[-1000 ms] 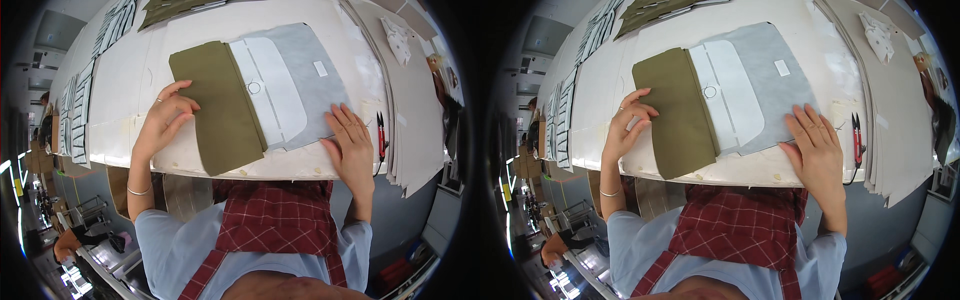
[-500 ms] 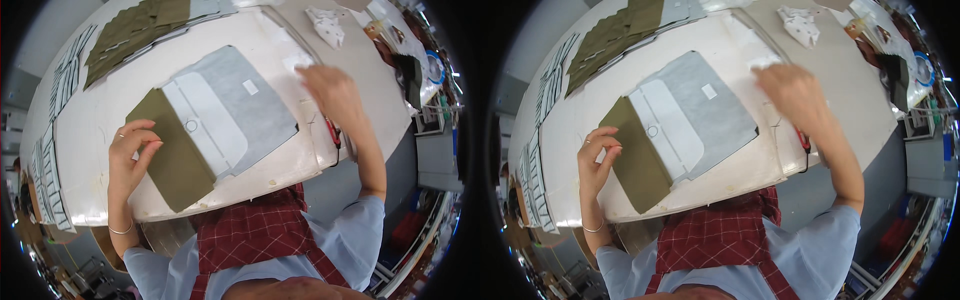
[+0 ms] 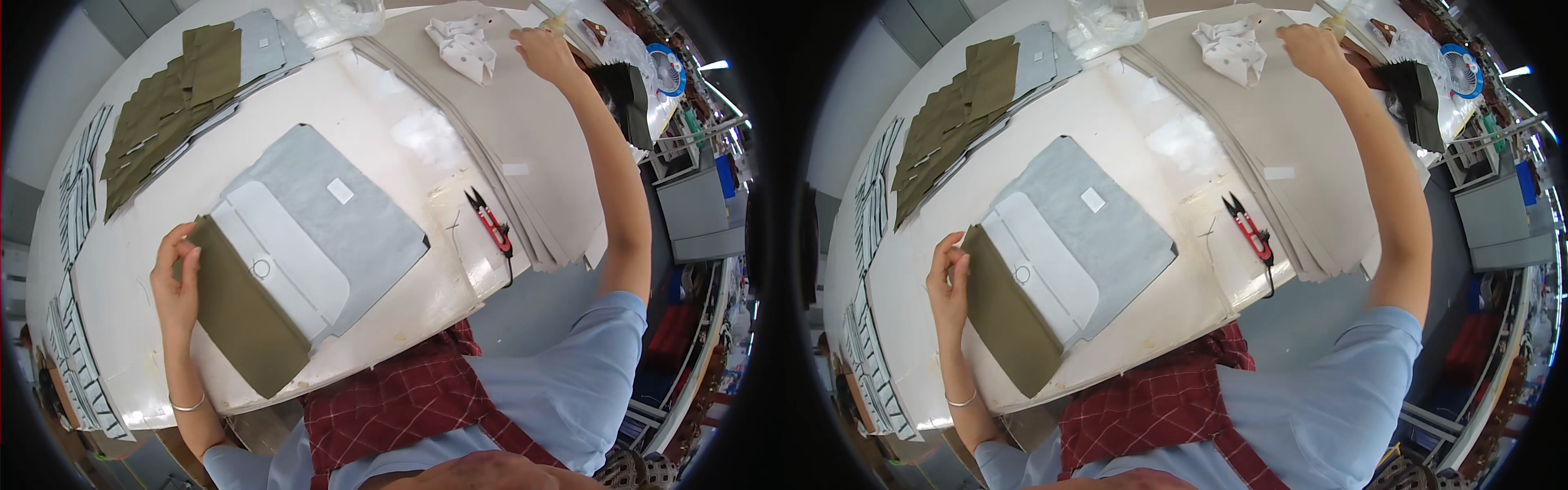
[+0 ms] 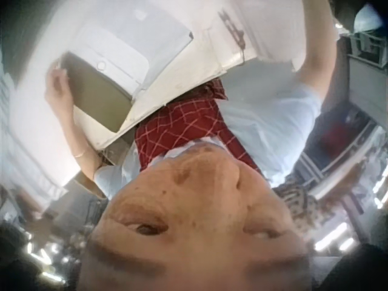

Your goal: The person applies glue from a squeeze bottle onto the edges of olive green fabric pieces and white backing sheets. They then press the fabric onto the backing, fold the edges, and stack the completed units on a white work table.

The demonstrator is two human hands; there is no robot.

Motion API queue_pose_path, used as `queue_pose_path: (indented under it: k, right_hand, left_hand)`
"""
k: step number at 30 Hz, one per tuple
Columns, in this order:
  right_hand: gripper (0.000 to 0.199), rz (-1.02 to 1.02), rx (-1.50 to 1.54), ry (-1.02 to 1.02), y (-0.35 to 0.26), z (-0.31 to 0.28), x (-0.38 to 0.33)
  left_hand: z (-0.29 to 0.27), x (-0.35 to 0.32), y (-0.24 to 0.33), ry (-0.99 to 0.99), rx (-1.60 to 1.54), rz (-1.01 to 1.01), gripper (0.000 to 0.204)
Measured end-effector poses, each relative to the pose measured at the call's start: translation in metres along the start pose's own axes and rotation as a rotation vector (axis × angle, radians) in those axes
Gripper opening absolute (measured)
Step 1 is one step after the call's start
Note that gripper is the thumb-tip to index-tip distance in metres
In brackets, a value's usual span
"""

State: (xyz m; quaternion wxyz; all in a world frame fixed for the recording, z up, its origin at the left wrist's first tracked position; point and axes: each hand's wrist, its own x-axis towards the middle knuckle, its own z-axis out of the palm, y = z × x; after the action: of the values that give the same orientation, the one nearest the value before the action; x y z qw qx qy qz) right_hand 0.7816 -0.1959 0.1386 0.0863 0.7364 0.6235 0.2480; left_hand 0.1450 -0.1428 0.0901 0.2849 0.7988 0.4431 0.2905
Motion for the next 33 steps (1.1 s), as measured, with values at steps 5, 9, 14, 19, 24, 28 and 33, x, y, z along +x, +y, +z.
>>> queue_pose_path:
  k: [5, 9, 14, 19, 24, 28, 33]
  right_hand:
    - [0.022, 0.073, -0.353, 0.096, 0.084, 0.096, 0.011]
    - [0.026, 0.089, -0.541, 0.093, 0.103, 0.127, 0.049]
    - [0.035, 0.134, -0.673, -0.115, 0.123, 0.139, 0.063]
    - [0.023, 0.108, -0.716, -0.086, 0.142, 0.154, 0.066]
    - [0.035, 0.161, -0.82, 0.06, 0.15, 0.126, 0.042]
    - [0.054, 0.429, -0.325, 0.454, 0.146, 0.051, 0.023]
    - [0.035, 0.408, 1.199, 0.595, 0.125, -0.029, 0.008]
  left_hand:
    - [-0.015, -0.002, -0.04, 0.218, 0.092, -0.03, 0.028]
    - [-0.025, -0.012, -0.064, 0.403, 0.098, -0.137, 0.03]
    - [-0.029, -0.012, -0.085, 0.477, 0.158, -0.141, 0.031]
    - [-0.026, -0.018, -0.073, 0.481, 0.221, -0.206, 0.027]
    - [-0.025, -0.011, -0.06, 0.512, 0.181, -0.165, 0.024]
    - [-0.024, -0.003, -0.04, 0.499, 0.057, -0.16, 0.024]
    - [-0.021, 0.004, -0.024, 0.342, 0.01, 0.042, 0.04]
